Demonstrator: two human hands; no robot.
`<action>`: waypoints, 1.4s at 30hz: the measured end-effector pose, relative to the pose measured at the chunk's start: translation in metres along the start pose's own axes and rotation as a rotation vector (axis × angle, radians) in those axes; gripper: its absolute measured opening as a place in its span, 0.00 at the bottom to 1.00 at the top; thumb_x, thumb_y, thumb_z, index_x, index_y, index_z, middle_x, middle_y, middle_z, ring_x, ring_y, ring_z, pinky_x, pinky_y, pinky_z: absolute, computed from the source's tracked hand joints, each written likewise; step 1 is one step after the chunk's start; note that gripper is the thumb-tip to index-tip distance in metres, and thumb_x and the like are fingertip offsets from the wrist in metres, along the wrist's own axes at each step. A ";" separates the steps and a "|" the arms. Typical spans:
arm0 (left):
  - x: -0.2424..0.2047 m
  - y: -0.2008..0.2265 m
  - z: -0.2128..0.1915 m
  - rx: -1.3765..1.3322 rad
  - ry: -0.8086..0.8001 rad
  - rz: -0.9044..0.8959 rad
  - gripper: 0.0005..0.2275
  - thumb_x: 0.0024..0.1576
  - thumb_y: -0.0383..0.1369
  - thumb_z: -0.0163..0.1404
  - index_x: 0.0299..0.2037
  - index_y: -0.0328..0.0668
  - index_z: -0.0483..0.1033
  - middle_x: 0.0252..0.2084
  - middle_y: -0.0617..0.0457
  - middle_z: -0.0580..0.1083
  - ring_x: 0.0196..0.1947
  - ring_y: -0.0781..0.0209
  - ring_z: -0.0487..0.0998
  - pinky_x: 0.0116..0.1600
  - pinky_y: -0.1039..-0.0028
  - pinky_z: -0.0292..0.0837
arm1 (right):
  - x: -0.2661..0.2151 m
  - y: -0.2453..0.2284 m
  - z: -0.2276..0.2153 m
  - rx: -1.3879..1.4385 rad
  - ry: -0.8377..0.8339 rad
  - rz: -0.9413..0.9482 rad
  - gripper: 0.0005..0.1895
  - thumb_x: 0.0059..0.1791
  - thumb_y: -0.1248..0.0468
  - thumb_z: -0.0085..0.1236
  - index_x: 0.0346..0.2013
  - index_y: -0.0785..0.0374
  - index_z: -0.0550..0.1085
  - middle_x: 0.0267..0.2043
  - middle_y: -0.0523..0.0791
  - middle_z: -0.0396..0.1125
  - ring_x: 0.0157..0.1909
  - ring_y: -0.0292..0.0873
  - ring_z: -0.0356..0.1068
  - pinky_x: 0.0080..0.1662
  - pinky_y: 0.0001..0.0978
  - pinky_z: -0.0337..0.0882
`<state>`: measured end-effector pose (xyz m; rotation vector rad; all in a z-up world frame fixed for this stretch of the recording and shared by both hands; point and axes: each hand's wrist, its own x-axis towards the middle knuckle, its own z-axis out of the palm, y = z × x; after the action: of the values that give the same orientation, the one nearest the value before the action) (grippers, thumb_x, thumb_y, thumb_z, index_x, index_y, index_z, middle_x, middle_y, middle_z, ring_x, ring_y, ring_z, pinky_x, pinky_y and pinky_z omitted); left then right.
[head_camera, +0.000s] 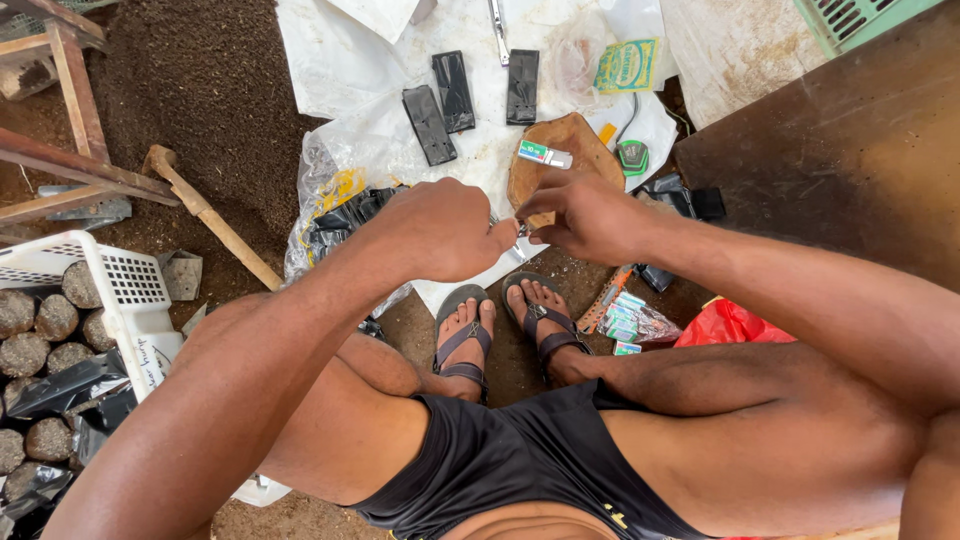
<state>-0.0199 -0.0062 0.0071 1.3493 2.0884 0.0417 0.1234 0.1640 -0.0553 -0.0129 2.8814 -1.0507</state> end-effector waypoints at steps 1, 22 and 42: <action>0.000 0.001 0.001 0.021 -0.036 -0.008 0.26 0.60 0.52 0.43 0.38 0.32 0.82 0.39 0.32 0.78 0.42 0.34 0.80 0.49 0.50 0.75 | 0.001 0.004 0.007 -0.049 0.022 -0.077 0.12 0.43 0.69 0.65 0.41 0.65 0.80 0.36 0.51 0.70 0.36 0.54 0.73 0.37 0.44 0.72; 0.015 -0.031 0.022 -0.741 0.133 0.069 0.16 0.58 0.44 0.55 0.36 0.36 0.82 0.21 0.51 0.78 0.16 0.67 0.77 0.22 0.75 0.71 | 0.000 -0.004 -0.009 0.463 0.112 0.266 0.06 0.50 0.72 0.59 0.41 0.71 0.75 0.28 0.44 0.74 0.31 0.33 0.75 0.33 0.26 0.72; 0.024 -0.022 0.033 -0.933 0.267 0.181 0.11 0.63 0.35 0.47 0.41 0.35 0.77 0.26 0.54 0.75 0.20 0.68 0.75 0.26 0.75 0.71 | -0.007 -0.018 -0.025 0.455 0.186 0.153 0.21 0.48 0.73 0.62 0.54 0.71 0.69 0.41 0.45 0.72 0.35 0.32 0.74 0.33 0.22 0.70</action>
<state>-0.0270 -0.0069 -0.0391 0.9459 1.7369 1.1676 0.1281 0.1667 -0.0246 0.3401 2.6614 -1.7221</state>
